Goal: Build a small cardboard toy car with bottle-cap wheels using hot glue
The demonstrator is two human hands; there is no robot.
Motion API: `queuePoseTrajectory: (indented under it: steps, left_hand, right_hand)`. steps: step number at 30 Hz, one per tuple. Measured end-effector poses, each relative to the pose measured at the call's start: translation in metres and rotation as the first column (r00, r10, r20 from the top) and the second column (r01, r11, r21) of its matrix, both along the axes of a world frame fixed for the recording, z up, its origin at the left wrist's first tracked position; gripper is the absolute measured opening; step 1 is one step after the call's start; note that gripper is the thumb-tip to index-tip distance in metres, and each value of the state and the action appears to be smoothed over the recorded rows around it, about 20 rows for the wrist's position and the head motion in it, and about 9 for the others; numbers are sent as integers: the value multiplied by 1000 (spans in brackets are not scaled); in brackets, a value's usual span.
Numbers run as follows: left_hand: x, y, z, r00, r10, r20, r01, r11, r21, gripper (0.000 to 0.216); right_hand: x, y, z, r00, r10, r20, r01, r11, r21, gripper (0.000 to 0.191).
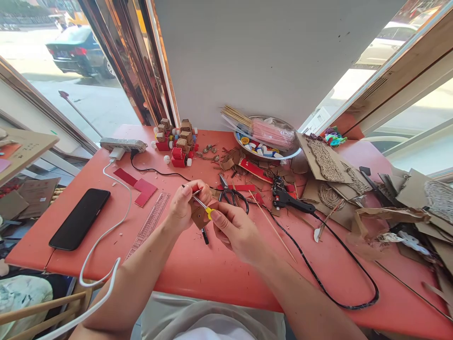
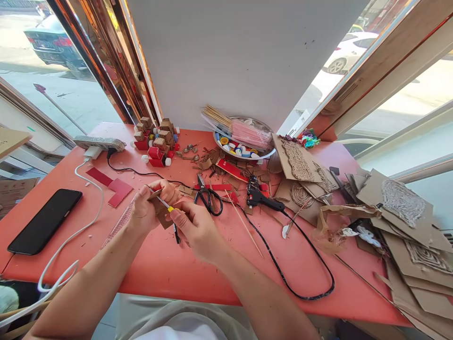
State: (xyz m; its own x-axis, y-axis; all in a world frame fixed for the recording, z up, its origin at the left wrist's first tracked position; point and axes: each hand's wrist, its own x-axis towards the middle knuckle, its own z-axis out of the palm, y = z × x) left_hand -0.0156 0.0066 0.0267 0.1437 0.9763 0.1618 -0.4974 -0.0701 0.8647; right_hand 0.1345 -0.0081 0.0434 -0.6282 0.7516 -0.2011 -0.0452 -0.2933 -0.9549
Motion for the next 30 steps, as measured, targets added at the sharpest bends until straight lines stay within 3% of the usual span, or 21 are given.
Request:
queuePoseTrajectory:
  steps: [6,9,12,14,19,22,24,25,27,30]
  left_hand:
    - [-2,1,-3,999,20,-26,-19,999,35,72]
    - [0,1,-4,998,51,-45,-49,998,43,72]
    - [3,0,-3,996,68,-60,-63,995,81,72]
    - [5,0,-3,997,53,-63,-46,994,102,72]
    - [6,0,-3,991,99,-88,-87,987,132,71]
    - [8,0,-4,979,151,-140,-139,986,92,73]
    - [8,0,-4,967,183,-177,-177,983,47,75]
    - [8,-1,-5,963,191,-188,-189,982,26,75]
    - [8,-1,-5,963,191,-190,-196,980,-12,76]
    - [8,-1,-6,969,186,-160,-196,980,-45,75]
  right_hand:
    - [0,1,-1,999,31,-23,-31,999,-14,61]
    - [-1,-5,-5,996,-40,82,20,973,232,49]
    - [-1,-16,-13,943,-206,263,11,806,592,29]
    - [0,-22,-18,895,-271,356,-71,699,712,26]
    - [2,-23,-29,829,-365,423,-194,522,831,34]
    - [4,-13,-31,776,-476,413,-241,382,892,31]
    - [5,-6,-31,745,-527,409,-267,325,907,31]
    - [6,-3,-30,735,-535,418,-280,322,904,31]
    - [5,0,-26,715,-520,467,-304,370,878,32]
    - [2,-1,-19,675,-423,605,-344,544,765,31]
